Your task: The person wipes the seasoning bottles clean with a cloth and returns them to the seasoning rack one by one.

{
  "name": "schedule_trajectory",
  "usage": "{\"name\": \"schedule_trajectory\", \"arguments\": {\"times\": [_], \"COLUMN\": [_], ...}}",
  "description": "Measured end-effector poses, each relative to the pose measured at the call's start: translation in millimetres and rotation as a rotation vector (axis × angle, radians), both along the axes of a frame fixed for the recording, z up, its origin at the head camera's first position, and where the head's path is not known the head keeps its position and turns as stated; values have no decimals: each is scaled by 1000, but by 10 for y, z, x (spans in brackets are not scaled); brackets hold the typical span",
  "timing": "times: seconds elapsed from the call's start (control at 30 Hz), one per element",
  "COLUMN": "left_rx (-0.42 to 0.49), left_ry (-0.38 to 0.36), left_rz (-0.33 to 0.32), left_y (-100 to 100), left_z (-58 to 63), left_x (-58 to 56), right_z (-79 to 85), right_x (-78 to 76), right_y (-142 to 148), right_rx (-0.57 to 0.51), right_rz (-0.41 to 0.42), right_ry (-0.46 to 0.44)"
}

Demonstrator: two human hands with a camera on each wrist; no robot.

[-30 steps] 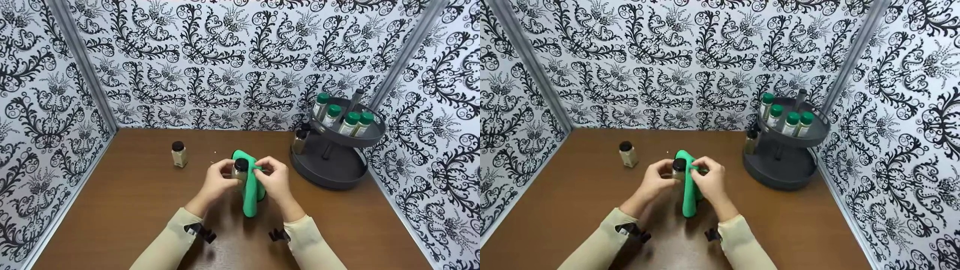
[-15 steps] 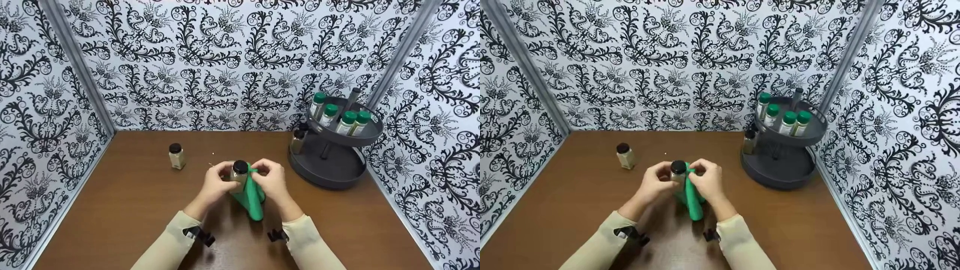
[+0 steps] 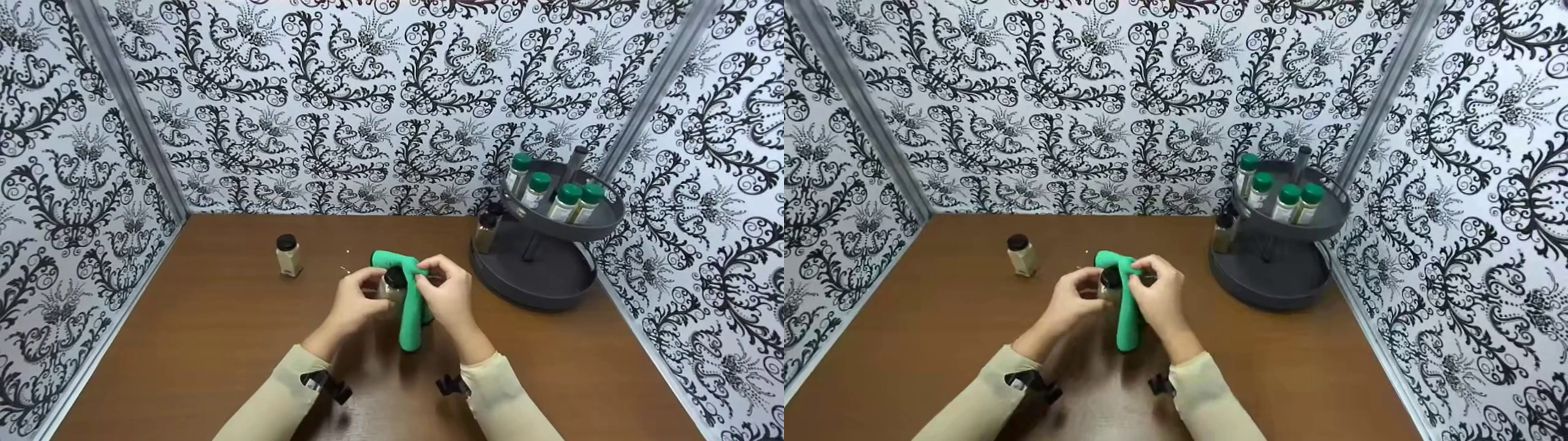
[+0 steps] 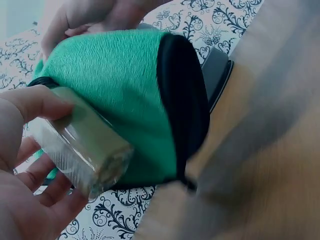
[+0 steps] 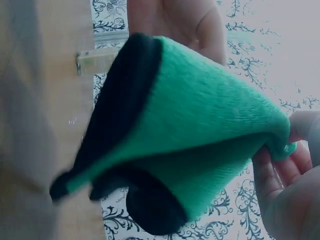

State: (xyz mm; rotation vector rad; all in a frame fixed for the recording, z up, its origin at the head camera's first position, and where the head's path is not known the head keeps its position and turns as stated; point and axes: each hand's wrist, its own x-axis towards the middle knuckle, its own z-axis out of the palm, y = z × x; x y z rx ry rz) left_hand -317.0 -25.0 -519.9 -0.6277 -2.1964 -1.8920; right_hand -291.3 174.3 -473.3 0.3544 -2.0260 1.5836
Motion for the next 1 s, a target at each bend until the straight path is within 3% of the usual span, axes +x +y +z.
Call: {"name": "schedule_trajectory", "arguments": {"times": [0.2,0.3,0.4,0.53,0.63,0.8,1.0], "left_rx": [115,144,121,80,63,61,149], "left_ry": [1,1,-14,-45,-55,-24,-34], "left_rz": [-20,-36,-39,-36,-30,-5,-42], "left_y": [-7,-7,-2,10,13,12,23], "left_z": [67,81,72,54,58,67,48], "left_x": [32,31,25,21,30,30,18], "right_z": [-59,-58,-29,12,27,29,-88], "right_x": [-58,-51,-16,38,57,19,-64], "right_y": [9,8,-1,-11,-6,28,47], "right_rx": [148,188,130,-1,-12,141,361], "right_rz": [58,80,61,37,35,22,85], "right_ry": [-145,-166,-111,26,73,-18,-179]}}
